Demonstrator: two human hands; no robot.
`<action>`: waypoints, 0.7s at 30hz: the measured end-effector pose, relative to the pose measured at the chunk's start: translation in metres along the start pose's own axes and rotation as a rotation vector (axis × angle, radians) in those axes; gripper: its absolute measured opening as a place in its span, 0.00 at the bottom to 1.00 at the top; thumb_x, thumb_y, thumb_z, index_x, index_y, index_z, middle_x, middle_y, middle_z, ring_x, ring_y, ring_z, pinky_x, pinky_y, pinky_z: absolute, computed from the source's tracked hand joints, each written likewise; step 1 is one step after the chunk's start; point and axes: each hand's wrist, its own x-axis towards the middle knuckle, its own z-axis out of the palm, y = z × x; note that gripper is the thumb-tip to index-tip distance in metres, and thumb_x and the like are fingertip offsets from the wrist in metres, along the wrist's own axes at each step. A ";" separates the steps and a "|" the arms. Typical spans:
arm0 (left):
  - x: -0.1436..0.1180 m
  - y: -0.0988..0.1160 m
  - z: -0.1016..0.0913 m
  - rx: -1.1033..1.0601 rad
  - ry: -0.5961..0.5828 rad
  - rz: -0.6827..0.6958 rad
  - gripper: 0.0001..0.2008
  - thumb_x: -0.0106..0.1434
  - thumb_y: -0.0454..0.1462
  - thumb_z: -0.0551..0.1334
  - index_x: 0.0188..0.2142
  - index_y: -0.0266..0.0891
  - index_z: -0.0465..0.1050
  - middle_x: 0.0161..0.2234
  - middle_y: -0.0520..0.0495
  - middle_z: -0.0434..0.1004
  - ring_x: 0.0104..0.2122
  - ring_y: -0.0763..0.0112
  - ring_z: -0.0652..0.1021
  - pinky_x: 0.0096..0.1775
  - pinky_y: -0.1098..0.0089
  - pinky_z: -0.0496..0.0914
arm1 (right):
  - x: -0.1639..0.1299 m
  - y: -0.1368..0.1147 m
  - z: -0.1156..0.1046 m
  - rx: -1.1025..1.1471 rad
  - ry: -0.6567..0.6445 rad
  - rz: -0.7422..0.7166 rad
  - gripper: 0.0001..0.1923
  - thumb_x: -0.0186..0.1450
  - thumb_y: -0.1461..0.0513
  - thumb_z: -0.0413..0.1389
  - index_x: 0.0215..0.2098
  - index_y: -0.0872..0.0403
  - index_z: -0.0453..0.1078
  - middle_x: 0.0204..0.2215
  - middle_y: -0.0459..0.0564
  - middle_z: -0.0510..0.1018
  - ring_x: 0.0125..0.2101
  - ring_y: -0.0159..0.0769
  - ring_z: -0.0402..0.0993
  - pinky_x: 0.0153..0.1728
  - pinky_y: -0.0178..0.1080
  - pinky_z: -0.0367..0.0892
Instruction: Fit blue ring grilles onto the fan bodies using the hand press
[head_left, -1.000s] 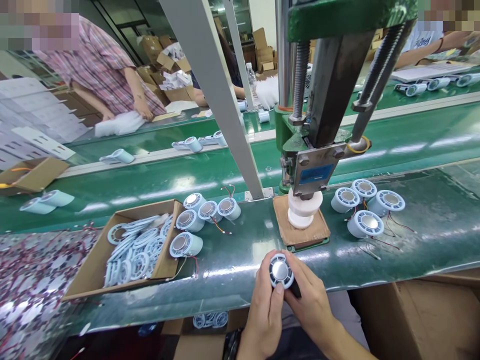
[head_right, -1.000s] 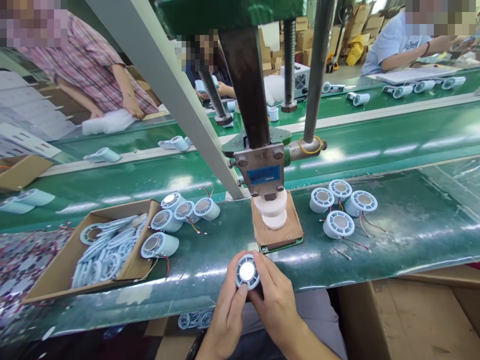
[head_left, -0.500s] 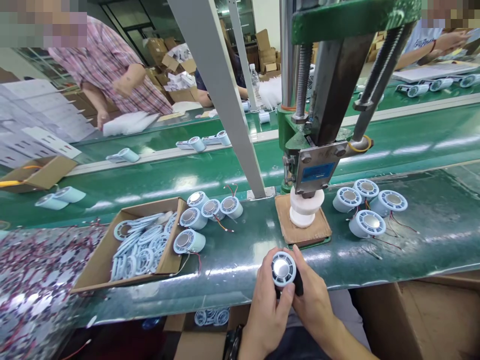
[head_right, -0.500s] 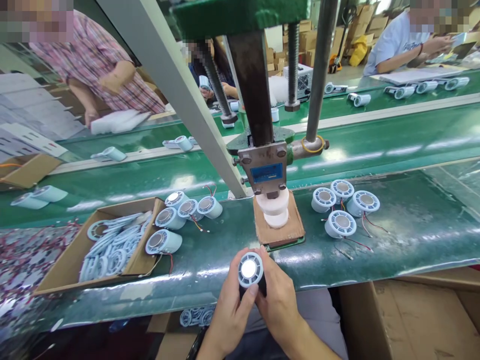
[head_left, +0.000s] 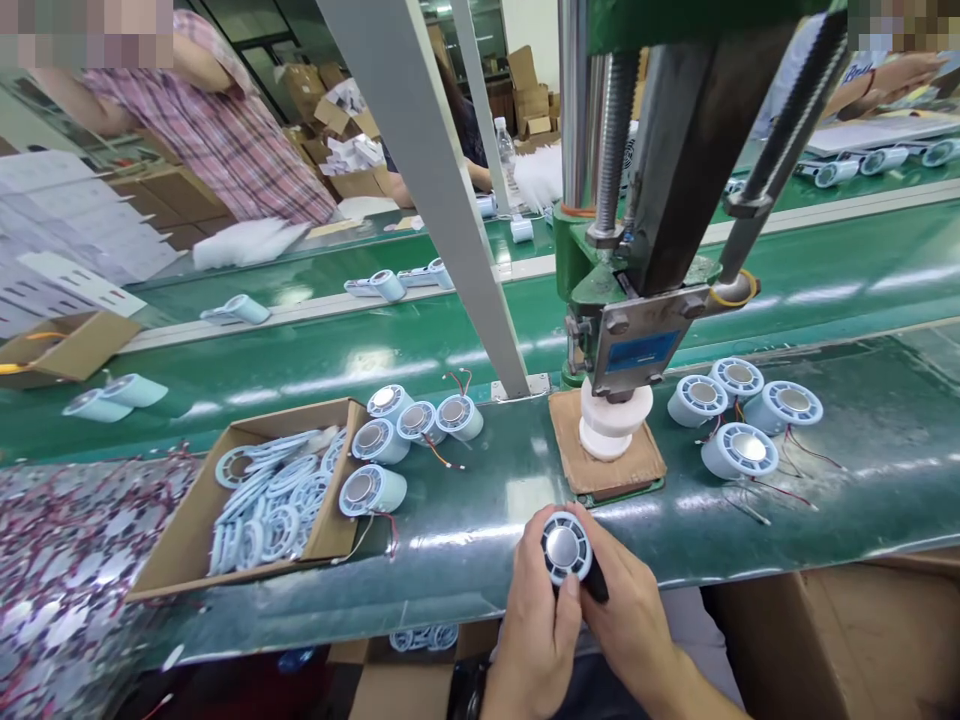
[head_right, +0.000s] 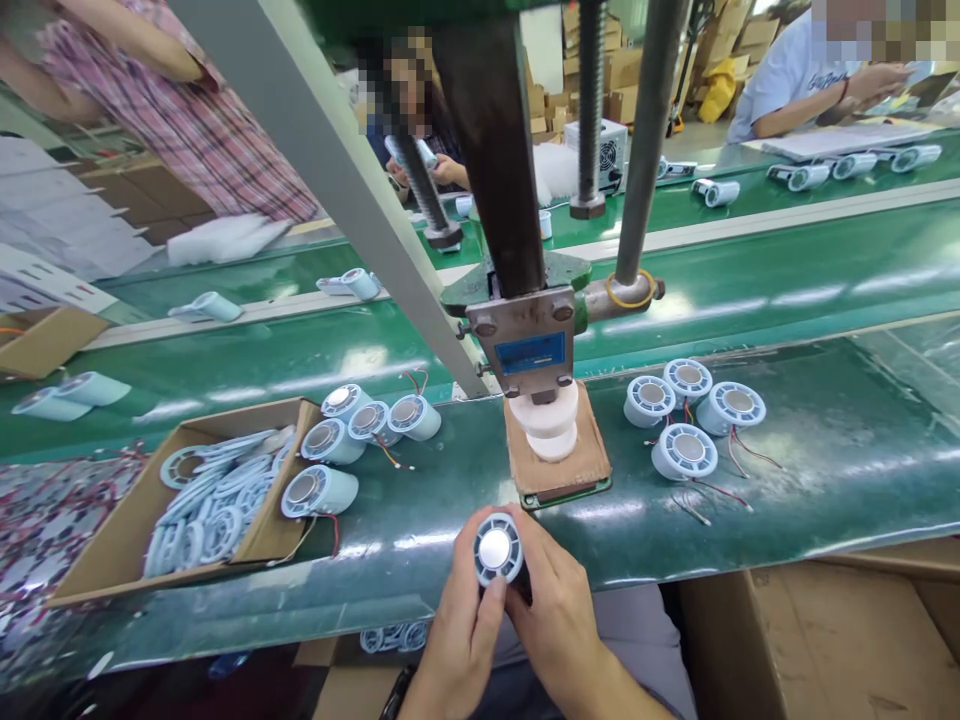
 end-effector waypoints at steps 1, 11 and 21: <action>0.000 0.000 0.001 -0.002 0.013 -0.016 0.25 0.74 0.43 0.51 0.67 0.40 0.53 0.66 0.34 0.62 0.65 0.53 0.67 0.62 0.53 0.65 | -0.001 0.000 0.000 0.005 -0.007 0.001 0.31 0.69 0.68 0.49 0.70 0.53 0.55 0.53 0.56 0.79 0.50 0.41 0.81 0.49 0.39 0.79; 0.004 0.017 0.016 -0.092 0.230 -0.150 0.27 0.68 0.51 0.59 0.60 0.40 0.63 0.57 0.36 0.73 0.56 0.51 0.75 0.57 0.53 0.69 | 0.006 -0.007 -0.003 0.065 -0.012 0.131 0.39 0.72 0.63 0.49 0.75 0.51 0.36 0.49 0.52 0.83 0.44 0.38 0.84 0.41 0.34 0.81; 0.001 0.007 0.006 -0.073 0.135 -0.012 0.29 0.70 0.46 0.58 0.66 0.42 0.55 0.62 0.36 0.67 0.61 0.50 0.71 0.60 0.51 0.66 | 0.007 -0.008 -0.001 0.061 0.004 0.159 0.41 0.71 0.63 0.47 0.75 0.53 0.28 0.48 0.52 0.83 0.44 0.38 0.84 0.41 0.36 0.81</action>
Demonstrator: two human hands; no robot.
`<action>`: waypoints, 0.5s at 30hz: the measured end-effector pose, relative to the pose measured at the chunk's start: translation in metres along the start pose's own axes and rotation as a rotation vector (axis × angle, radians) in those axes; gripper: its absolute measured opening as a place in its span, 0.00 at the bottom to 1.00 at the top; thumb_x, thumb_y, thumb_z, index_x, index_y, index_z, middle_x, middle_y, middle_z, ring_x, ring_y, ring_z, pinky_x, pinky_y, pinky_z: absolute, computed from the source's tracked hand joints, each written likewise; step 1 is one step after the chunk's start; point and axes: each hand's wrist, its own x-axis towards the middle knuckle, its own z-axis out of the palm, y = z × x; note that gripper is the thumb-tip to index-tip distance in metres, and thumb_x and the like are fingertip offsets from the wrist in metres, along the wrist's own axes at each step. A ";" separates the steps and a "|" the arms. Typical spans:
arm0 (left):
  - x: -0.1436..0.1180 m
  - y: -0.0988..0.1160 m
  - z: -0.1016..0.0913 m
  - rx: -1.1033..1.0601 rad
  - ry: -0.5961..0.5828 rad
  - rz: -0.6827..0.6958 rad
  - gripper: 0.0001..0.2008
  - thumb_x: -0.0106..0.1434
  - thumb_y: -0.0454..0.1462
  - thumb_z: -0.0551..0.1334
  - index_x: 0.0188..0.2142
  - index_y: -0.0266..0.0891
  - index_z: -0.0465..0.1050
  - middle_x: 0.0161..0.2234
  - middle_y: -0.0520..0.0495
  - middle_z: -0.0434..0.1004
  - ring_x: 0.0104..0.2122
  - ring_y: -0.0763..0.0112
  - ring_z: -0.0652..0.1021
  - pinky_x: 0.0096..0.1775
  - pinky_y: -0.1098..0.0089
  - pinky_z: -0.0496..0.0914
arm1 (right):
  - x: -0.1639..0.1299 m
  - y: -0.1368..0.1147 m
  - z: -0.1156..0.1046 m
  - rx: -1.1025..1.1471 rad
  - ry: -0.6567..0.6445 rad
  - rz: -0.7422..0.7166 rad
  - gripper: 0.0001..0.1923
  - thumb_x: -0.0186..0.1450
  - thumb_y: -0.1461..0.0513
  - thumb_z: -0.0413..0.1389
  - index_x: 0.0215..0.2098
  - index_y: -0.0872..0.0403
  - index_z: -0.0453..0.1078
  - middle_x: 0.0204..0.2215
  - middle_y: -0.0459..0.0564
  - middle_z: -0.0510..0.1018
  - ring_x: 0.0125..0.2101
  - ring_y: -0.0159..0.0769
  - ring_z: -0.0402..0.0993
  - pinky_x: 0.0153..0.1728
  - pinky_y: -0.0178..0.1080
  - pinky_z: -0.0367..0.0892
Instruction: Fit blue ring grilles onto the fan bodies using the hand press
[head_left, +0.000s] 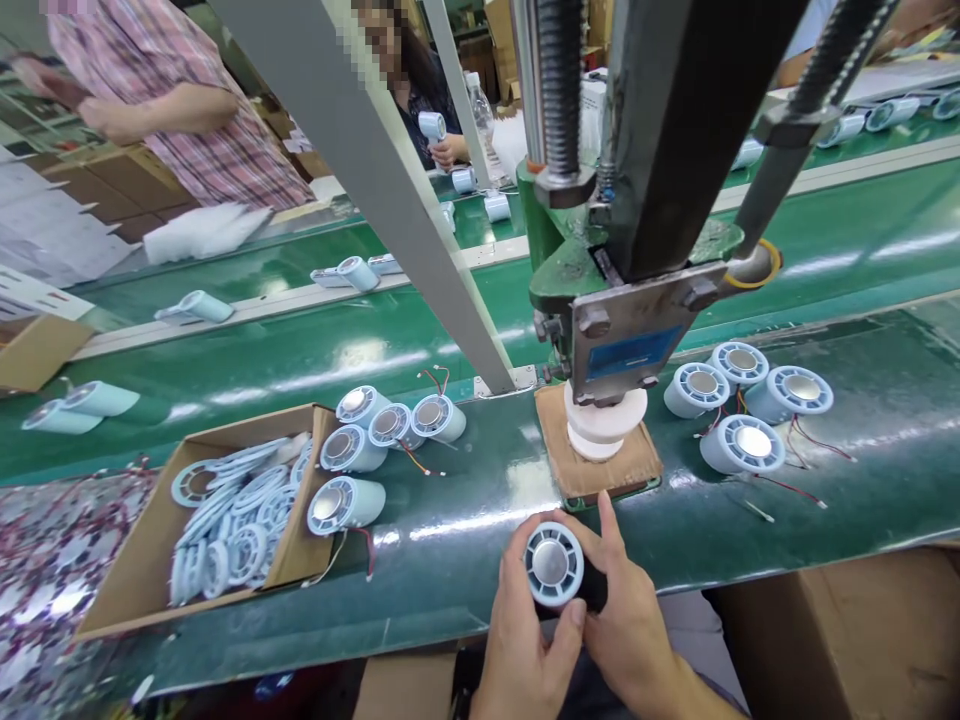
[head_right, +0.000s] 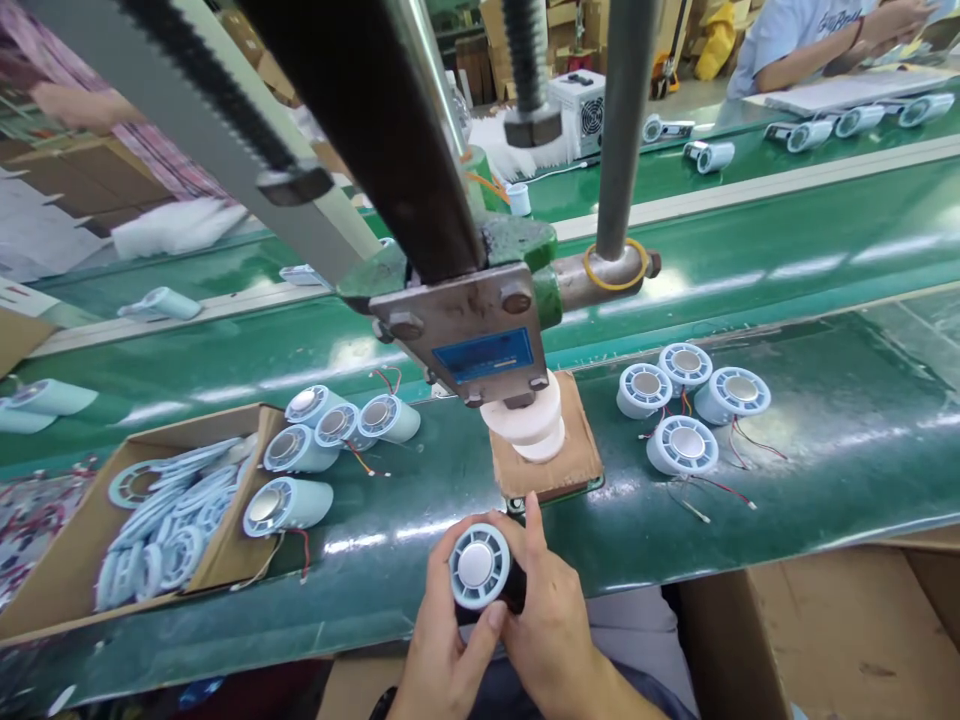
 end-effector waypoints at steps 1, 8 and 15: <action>0.003 0.000 0.000 0.003 0.006 0.023 0.29 0.69 0.46 0.59 0.66 0.43 0.56 0.62 0.36 0.67 0.61 0.50 0.72 0.60 0.52 0.67 | 0.000 0.001 0.000 0.000 -0.003 -0.012 0.41 0.72 0.63 0.47 0.75 0.53 0.28 0.48 0.52 0.83 0.44 0.38 0.84 0.41 0.36 0.81; -0.039 -0.018 0.001 -0.051 0.060 0.410 0.25 0.67 0.47 0.64 0.62 0.50 0.64 0.59 0.39 0.73 0.60 0.54 0.73 0.59 0.53 0.69 | -0.003 0.006 -0.008 -0.119 -0.097 0.007 0.39 0.74 0.55 0.48 0.75 0.52 0.31 0.49 0.56 0.82 0.42 0.41 0.85 0.36 0.36 0.80; -0.095 -0.130 -0.040 0.123 0.225 -0.213 0.28 0.63 0.58 0.61 0.50 0.38 0.76 0.46 0.35 0.82 0.47 0.51 0.81 0.51 0.54 0.74 | -0.001 0.009 -0.009 -0.288 -0.095 0.017 0.42 0.72 0.46 0.49 0.75 0.53 0.36 0.48 0.53 0.83 0.43 0.44 0.84 0.30 0.36 0.78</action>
